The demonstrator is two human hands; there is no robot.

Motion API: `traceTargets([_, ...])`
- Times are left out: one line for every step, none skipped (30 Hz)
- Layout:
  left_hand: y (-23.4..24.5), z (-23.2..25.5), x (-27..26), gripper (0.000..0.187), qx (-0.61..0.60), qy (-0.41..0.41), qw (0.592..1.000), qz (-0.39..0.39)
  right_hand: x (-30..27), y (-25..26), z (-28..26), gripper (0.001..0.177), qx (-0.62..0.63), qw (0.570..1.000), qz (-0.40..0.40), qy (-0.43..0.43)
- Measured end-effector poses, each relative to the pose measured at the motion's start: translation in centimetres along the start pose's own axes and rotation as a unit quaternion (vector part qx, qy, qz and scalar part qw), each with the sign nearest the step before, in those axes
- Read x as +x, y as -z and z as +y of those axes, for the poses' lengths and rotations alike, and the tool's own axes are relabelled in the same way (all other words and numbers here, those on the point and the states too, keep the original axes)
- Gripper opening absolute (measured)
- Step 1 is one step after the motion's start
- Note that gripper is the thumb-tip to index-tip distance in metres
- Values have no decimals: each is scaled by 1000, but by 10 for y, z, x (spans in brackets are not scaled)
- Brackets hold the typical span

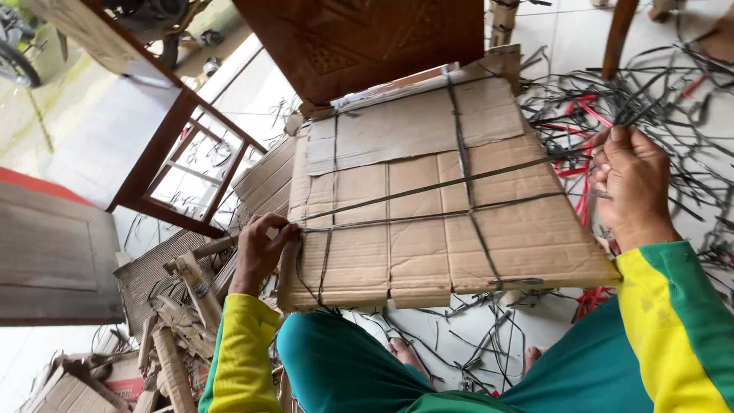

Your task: Wrapping a wooden chair seat with cardboard and securing it with plastic ties.

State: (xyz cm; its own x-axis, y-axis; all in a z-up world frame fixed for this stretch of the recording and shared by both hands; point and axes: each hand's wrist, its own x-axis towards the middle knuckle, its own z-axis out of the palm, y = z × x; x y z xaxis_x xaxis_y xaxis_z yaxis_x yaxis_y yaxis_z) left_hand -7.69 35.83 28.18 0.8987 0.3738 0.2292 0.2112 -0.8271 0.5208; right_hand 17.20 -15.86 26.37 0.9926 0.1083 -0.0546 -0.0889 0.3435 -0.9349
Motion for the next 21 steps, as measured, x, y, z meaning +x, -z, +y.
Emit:
traceTargets([0,-6,-1,22,1,5,1000,6,2,-5,2,22,-1,1000,-8,0])
traceTargets([-2,-13,-2,16,-22,-7,1000,18,3,-9,4,21,1,1000,-18,-1])
traceTargets([-4,-19,-2,11,-44,-19,998,30,3,-12,6,20,3,1000,-27,-2])
traceTargets([-5,-25,1,11,-46,-16,998,33,4,-15,7,20,1,1000,-31,-1])
traceTargets([-8,-30,3,9,-16,-6,999,35,6,-16,8,18,-4,1000,-30,-8])
traceTargets([-10,-34,7,7,14,2,999,37,7,-17,8,16,-8,999,-28,-13])
traceTargets([-16,-39,11,7,12,4,999,39,10,-15,9,16,-11,999,-30,-12])
traceTargets([-21,-44,16,5,34,1,998,44,12,-14,10,17,-13,999,-26,-14])
traceTargets([-27,-48,21,3,56,-2,997,48,15,-13,11,19,-15,1000,-22,-15])
traceTargets([-35,-58,24,3,55,-3,997,49,21,-8,16,19,-15,1000,-22,-14])
traceTargets([-45,-67,28,6,101,-26,994,39,27,-4,21,17,-6,1000,-14,-15])
traceTargets([-54,-75,32,9,146,-51,988,29,33,2,25,17,3,1000,-5,-15])
traceTargets([-59,-83,28,9,145,-53,988,29,34,2,23,17,3,1000,-3,-13])
traceTargets([-64,-90,27,39,94,-16,995,-33,34,2,23,16,-12,1000,-10,-19])
traceTargets([-69,-97,26,71,43,21,994,-97,35,2,22,16,-26,999,-17,-25])
traceTargets([-70,-101,36,71,43,15,994,-102,41,3,27,16,-25,999,-10,-24])
traceTargets([-72,-105,47,64,136,22,984,-110,47,3,31,17,-22,999,-14,-20])
traceTargets([-75,-109,54,58,226,32,967,-115,53,4,35,18,-22,999,-22,-16])
traceTargets([-73,-104,59,58,225,28,967,-118,58,5,38,18,-22,999,-17,-15])
traceTargets([-69,-98,66,30,247,37,965,-85,65,5,40,19,-12,1000,-14,-19])
traceTargets([-67,-93,73,14,268,46,961,-52,72,6,42,21,-1,1000,-12,-23])
